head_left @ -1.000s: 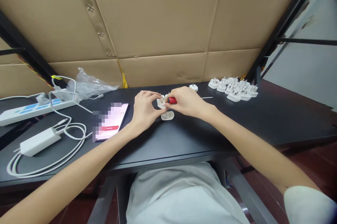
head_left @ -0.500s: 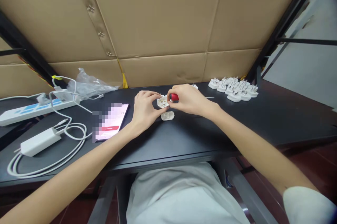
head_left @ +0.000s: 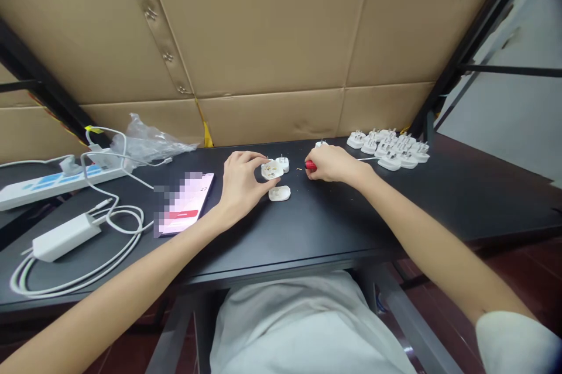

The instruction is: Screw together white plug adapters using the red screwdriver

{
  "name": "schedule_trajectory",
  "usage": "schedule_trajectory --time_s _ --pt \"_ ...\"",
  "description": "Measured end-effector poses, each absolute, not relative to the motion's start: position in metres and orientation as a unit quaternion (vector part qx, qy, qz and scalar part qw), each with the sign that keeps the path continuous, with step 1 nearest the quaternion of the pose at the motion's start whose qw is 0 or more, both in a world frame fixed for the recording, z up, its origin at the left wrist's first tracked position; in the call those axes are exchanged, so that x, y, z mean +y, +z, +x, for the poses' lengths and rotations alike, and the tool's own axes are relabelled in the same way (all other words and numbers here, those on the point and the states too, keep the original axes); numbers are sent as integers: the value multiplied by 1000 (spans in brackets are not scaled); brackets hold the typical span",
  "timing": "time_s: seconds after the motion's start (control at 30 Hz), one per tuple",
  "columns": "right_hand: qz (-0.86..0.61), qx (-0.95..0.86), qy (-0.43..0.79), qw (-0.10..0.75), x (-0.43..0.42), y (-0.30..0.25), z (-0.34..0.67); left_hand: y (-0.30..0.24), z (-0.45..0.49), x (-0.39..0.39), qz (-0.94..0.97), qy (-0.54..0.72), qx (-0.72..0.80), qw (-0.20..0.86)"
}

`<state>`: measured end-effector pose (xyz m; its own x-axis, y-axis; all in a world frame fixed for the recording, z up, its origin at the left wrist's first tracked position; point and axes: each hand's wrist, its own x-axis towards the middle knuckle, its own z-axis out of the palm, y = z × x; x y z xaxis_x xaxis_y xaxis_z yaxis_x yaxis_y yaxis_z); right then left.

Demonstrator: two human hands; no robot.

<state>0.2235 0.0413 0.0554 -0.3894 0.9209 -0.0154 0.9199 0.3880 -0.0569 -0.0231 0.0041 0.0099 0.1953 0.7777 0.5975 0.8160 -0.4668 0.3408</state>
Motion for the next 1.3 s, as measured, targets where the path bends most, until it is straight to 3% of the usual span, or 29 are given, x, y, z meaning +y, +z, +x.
schedule_trajectory --time_s 0.23,0.3,0.43,0.5,0.9,1.3 --pt "-548 -835 25 45 43 54 226 9 -24 4 -775 -369 -512 25" --pt "-533 -832 32 148 43 56 224 10 -24 4 -777 -366 -511 23" --pt "-458 -746 32 482 36 64 215 12 -23 3 -779 -359 -515 11" --pt "-432 -692 9 579 29 68 211 12 -22 2 -777 -355 -519 1" --pt "-441 -673 27 593 14 66 203 17 -18 -6 -740 -415 -507 -153" --pt "-434 -680 21 591 11 67 201 19 -16 -7 -735 -432 -496 -164"
